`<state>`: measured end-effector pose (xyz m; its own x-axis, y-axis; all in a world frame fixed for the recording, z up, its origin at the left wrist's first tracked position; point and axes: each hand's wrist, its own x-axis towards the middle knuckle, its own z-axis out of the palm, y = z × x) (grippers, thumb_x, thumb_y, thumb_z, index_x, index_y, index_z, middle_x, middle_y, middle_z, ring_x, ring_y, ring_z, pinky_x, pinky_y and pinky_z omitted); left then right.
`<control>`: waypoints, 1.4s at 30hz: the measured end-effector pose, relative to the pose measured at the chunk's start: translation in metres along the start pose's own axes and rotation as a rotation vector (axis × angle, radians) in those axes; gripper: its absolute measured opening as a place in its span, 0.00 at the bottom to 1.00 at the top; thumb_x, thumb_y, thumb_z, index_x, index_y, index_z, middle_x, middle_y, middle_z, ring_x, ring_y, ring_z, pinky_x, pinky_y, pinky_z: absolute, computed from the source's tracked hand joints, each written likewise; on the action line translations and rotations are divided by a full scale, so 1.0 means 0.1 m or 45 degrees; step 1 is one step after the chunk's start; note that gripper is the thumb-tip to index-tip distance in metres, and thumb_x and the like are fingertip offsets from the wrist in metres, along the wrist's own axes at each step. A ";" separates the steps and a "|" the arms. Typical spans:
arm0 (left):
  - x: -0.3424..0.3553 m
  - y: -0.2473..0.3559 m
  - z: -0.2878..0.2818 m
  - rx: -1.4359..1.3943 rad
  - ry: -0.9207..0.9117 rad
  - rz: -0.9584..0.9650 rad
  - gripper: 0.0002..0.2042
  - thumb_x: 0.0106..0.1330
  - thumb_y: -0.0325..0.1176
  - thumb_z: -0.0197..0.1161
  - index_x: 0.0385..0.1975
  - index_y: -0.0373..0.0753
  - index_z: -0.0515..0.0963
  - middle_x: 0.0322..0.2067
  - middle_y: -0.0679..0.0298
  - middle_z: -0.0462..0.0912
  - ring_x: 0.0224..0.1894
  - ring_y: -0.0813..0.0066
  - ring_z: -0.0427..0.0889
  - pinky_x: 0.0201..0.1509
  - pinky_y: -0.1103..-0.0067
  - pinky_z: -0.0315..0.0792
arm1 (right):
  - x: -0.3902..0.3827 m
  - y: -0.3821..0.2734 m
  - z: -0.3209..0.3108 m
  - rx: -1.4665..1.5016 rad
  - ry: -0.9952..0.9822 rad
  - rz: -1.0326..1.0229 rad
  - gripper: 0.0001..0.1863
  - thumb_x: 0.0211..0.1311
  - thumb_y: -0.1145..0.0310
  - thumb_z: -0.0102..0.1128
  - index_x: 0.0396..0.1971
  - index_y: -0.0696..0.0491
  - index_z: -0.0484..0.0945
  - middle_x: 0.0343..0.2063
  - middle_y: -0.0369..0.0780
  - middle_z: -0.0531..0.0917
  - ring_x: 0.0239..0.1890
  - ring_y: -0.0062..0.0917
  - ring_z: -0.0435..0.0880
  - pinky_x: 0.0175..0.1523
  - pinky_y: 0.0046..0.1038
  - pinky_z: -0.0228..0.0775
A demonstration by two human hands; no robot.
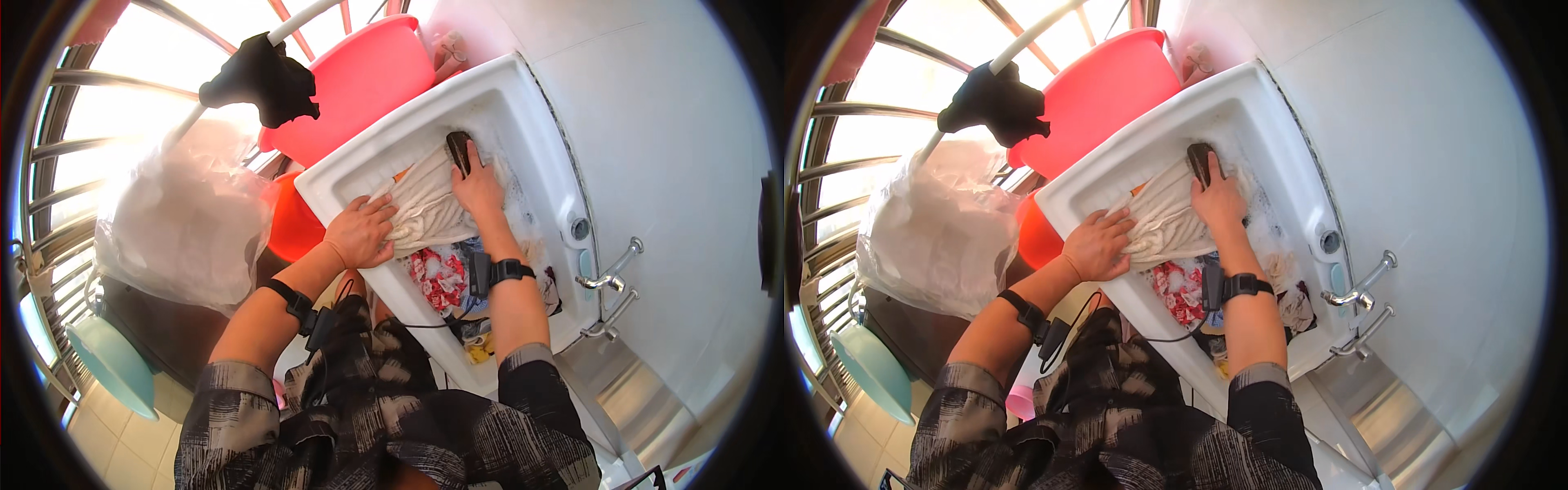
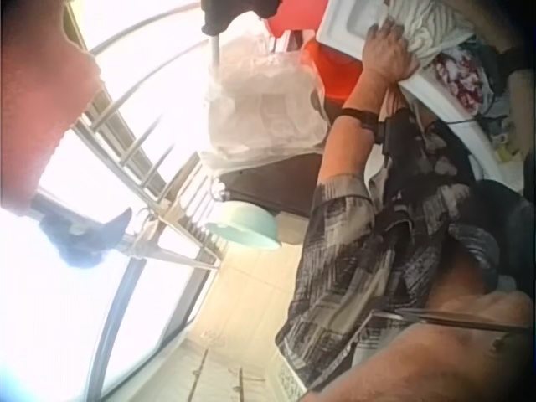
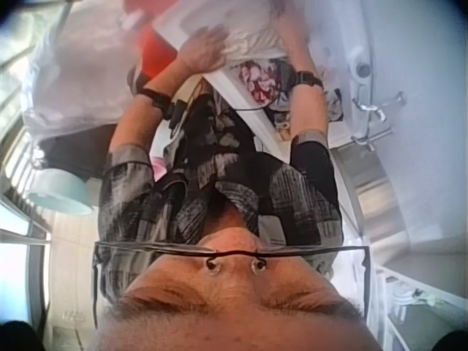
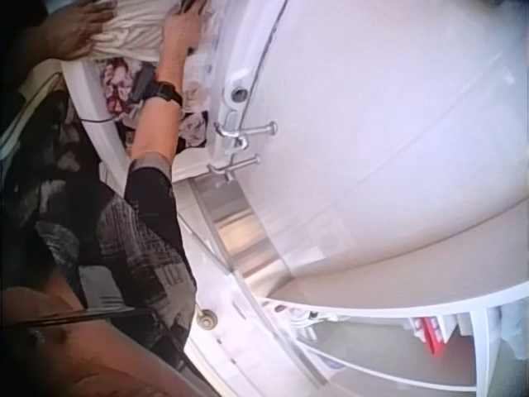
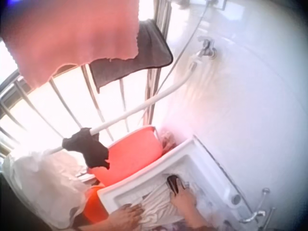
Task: Hand washing clothes in a laundry sink using a brush and soap.
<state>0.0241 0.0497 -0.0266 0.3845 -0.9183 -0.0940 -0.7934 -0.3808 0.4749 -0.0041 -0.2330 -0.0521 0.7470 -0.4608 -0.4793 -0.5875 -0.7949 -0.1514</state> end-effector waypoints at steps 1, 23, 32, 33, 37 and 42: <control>-0.01 0.00 0.00 0.000 -0.001 0.003 0.17 0.61 0.48 0.64 0.33 0.38 0.86 0.59 0.59 0.82 0.72 0.63 0.71 0.75 0.60 0.63 | 0.05 0.04 -0.04 -0.057 -0.039 0.035 0.40 0.71 0.43 0.52 0.80 0.32 0.52 0.49 0.54 0.79 0.46 0.51 0.86 0.49 0.47 0.80; 1.06 0.00 -0.14 -0.733 0.010 -1.128 0.13 0.65 0.32 0.62 0.45 0.31 0.79 0.38 0.43 0.85 0.43 0.49 0.86 0.42 0.60 0.81 | -0.68 0.42 0.50 0.672 0.000 0.439 0.45 0.75 0.44 0.48 0.79 0.56 0.47 0.64 0.62 0.75 0.62 0.56 0.79 0.63 0.45 0.73; 0.50 0.17 0.21 0.178 0.364 -0.253 0.21 0.64 0.29 0.59 0.58 0.36 0.77 0.54 0.53 0.81 0.58 0.58 0.78 0.70 0.63 0.67 | -0.36 0.15 0.37 0.288 0.144 0.407 0.43 0.74 0.43 0.49 0.81 0.47 0.49 0.49 0.65 0.79 0.46 0.56 0.86 0.48 0.51 0.80; 0.40 0.17 0.28 0.071 0.185 -0.026 0.22 0.63 0.29 0.59 0.59 0.38 0.77 0.57 0.56 0.79 0.59 0.60 0.76 0.73 0.64 0.64 | -0.29 0.18 0.39 0.289 0.141 0.407 0.43 0.74 0.43 0.49 0.81 0.47 0.49 0.49 0.65 0.79 0.46 0.56 0.86 0.48 0.51 0.80; 0.26 0.20 0.15 -0.058 0.046 -0.052 0.21 0.59 0.27 0.60 0.55 0.40 0.79 0.52 0.59 0.81 0.60 0.59 0.77 0.73 0.63 0.66 | -0.20 0.34 0.38 0.408 0.087 0.436 0.44 0.72 0.43 0.51 0.81 0.44 0.49 0.47 0.60 0.80 0.43 0.56 0.86 0.48 0.52 0.79; 0.03 0.03 0.10 -0.147 0.212 0.073 0.11 0.57 0.28 0.60 0.38 0.42 0.84 0.45 0.59 0.80 0.58 0.60 0.79 0.72 0.65 0.68 | -0.89 -0.33 0.17 0.368 0.044 -0.004 0.43 0.71 0.43 0.52 0.80 0.41 0.51 0.44 0.57 0.81 0.42 0.54 0.86 0.47 0.53 0.79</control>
<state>0.0185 0.0445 -0.0344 0.4206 -0.9039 0.0775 -0.7606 -0.3048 0.5733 -0.0564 -0.1588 -0.0194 0.7559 -0.4758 -0.4497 -0.6461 -0.6528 -0.3954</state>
